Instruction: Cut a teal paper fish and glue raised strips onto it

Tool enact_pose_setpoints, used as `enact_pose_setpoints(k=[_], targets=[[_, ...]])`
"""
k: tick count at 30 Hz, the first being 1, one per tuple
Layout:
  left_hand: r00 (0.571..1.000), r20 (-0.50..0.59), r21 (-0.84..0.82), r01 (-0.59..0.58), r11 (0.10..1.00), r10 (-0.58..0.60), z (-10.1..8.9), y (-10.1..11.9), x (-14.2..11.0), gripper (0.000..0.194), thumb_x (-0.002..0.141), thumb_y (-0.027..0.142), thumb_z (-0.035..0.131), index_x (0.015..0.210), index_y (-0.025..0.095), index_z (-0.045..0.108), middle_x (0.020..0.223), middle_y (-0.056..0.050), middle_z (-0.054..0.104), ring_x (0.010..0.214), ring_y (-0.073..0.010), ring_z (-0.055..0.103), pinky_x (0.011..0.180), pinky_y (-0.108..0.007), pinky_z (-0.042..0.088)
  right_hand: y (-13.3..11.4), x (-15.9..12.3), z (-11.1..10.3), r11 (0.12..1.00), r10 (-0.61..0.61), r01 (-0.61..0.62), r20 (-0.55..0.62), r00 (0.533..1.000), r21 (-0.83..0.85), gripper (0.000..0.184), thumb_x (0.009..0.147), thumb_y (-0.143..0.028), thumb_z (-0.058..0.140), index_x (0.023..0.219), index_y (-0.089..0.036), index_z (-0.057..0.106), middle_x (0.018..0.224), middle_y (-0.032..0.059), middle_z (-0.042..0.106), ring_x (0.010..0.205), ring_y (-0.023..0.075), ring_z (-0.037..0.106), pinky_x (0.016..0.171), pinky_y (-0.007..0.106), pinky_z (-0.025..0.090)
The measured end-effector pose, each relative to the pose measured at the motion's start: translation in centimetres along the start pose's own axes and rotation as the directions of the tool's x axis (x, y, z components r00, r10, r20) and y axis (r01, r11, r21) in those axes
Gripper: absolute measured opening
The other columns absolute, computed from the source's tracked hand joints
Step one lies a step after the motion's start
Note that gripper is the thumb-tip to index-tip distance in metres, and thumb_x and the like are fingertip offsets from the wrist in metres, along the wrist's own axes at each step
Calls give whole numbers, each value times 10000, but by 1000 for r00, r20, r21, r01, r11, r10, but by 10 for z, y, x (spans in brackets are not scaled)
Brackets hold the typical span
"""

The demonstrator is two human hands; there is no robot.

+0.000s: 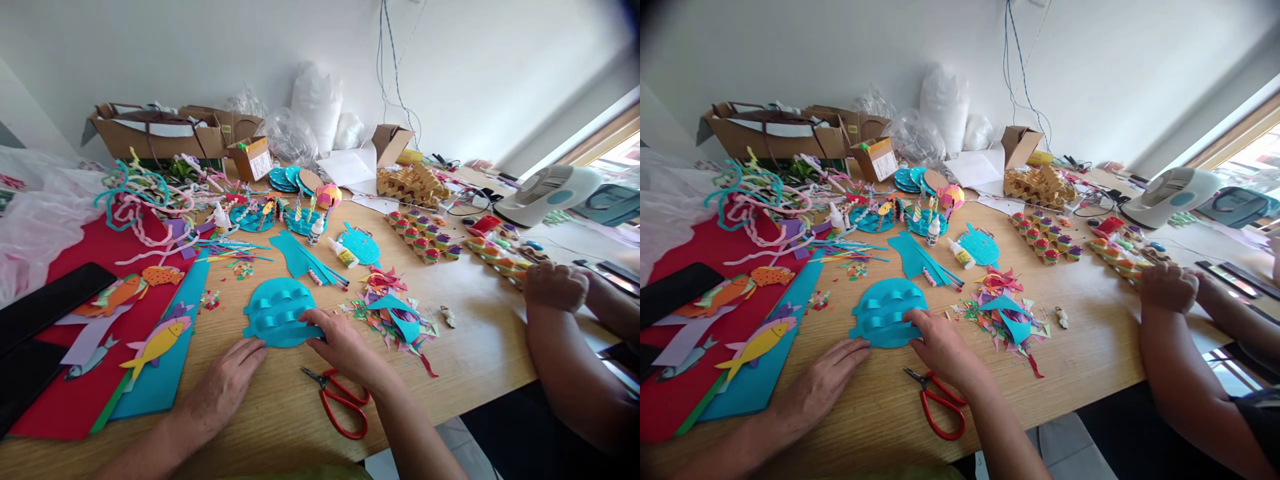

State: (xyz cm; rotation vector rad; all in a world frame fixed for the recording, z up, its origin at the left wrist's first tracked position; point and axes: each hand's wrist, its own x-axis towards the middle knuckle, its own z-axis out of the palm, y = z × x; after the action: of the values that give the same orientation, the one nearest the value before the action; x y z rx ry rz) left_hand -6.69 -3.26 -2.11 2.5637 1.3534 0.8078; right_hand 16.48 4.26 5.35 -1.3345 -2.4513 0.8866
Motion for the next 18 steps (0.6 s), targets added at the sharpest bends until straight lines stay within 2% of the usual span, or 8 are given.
enact_pose_setpoints(k=[6,10,13,18], targets=[[1000,-13,68,-3,998,3,2,1,0,425,870,23,329,1142,183,614,1089,-70,680,1017,-178,624,885,-327,542,-3,-3,5,993,15,-10,-45,999,120,227,741,-51,577,917,-180,640,852,17,657,741,131,575,662,214,400],[1000,-10,99,0,995,2,1,4,1,420,872,17,326,1128,184,615,1085,-72,671,1015,-170,615,884,-302,534,-5,0,9,979,16,-10,-26,1000,203,221,734,-59,590,912,-182,637,805,-7,642,715,119,555,635,197,389],[1000,1,110,-18,994,18,-2,6,1,411,884,22,328,1119,197,616,1093,-71,655,1029,-161,598,885,-282,523,-2,3,15,987,14,-10,-24,1000,158,231,724,-54,598,909,-187,636,821,-2,643,725,124,559,639,197,386],[999,14,163,-46,985,45,0,6,-2,440,877,14,337,1161,222,601,1123,-85,616,1055,-177,573,882,-301,521,4,6,22,1000,-1,1,15,1000,-18,229,750,-65,579,929,-193,643,926,42,657,815,158,588,697,222,395]])
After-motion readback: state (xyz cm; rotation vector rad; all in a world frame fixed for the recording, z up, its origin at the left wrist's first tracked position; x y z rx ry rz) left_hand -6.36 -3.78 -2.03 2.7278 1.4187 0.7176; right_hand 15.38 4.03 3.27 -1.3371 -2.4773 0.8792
